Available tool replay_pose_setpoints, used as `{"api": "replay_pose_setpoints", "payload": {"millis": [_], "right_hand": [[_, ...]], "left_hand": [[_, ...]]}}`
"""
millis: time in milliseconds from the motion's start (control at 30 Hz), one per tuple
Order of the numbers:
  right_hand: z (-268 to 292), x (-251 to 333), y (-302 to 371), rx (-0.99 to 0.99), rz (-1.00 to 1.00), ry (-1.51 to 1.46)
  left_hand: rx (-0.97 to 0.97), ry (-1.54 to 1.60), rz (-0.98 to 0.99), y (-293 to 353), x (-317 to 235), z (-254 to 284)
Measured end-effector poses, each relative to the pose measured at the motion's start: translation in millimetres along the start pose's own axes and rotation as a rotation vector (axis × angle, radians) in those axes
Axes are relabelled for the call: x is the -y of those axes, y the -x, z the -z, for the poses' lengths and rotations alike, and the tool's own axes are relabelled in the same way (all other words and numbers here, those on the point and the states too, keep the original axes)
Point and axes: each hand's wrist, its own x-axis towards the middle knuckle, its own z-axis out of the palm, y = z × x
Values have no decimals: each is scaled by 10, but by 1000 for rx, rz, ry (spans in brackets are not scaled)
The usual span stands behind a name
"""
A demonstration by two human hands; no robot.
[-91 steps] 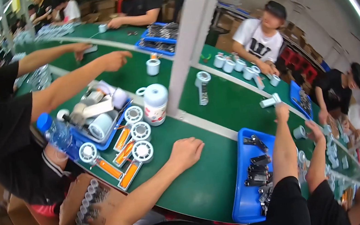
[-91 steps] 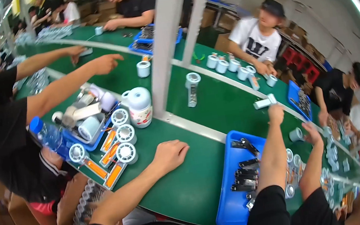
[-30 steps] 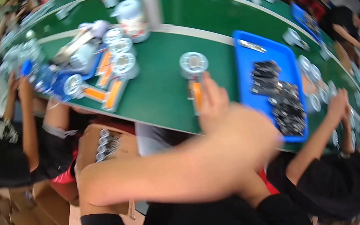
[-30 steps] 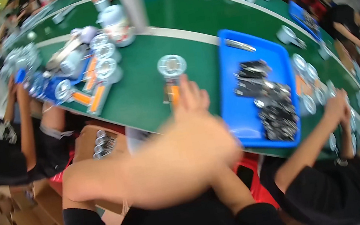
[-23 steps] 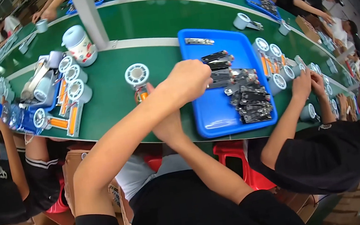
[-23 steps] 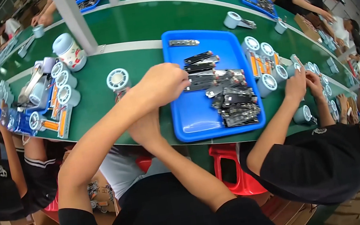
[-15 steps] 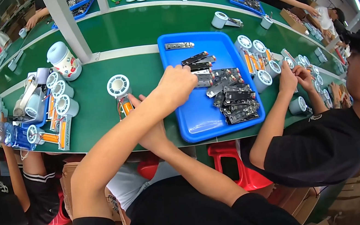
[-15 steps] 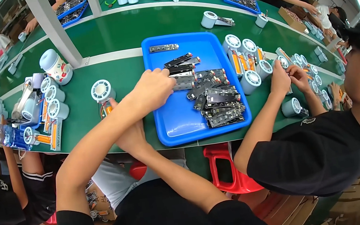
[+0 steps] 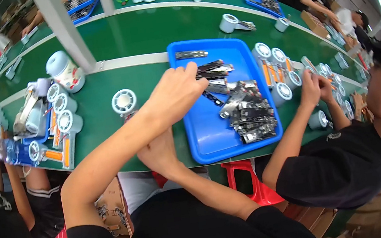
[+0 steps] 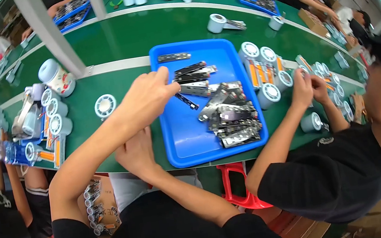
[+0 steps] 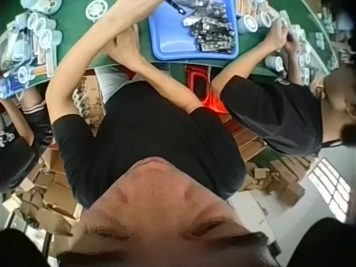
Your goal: Assembling electronic components onto circuit boards or modules at a production line.
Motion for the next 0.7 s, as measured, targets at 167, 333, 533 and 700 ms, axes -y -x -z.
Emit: {"api": "replay_pose_setpoints", "payload": {"millis": [167,333,533,700], "right_hand": [[-52,-56,29,-73,-4,-6],[-49,-6,10,-189,-87,-288],[24,29,11,-168,-85,-274],[71,267,-146,-97,48,284]], "left_hand": [[-129,93,329,755,398,746],[-263,171,677,1567,440,875],[-364,250,787,2066,409,331],[-533,232,642,2007,353,144]]}}
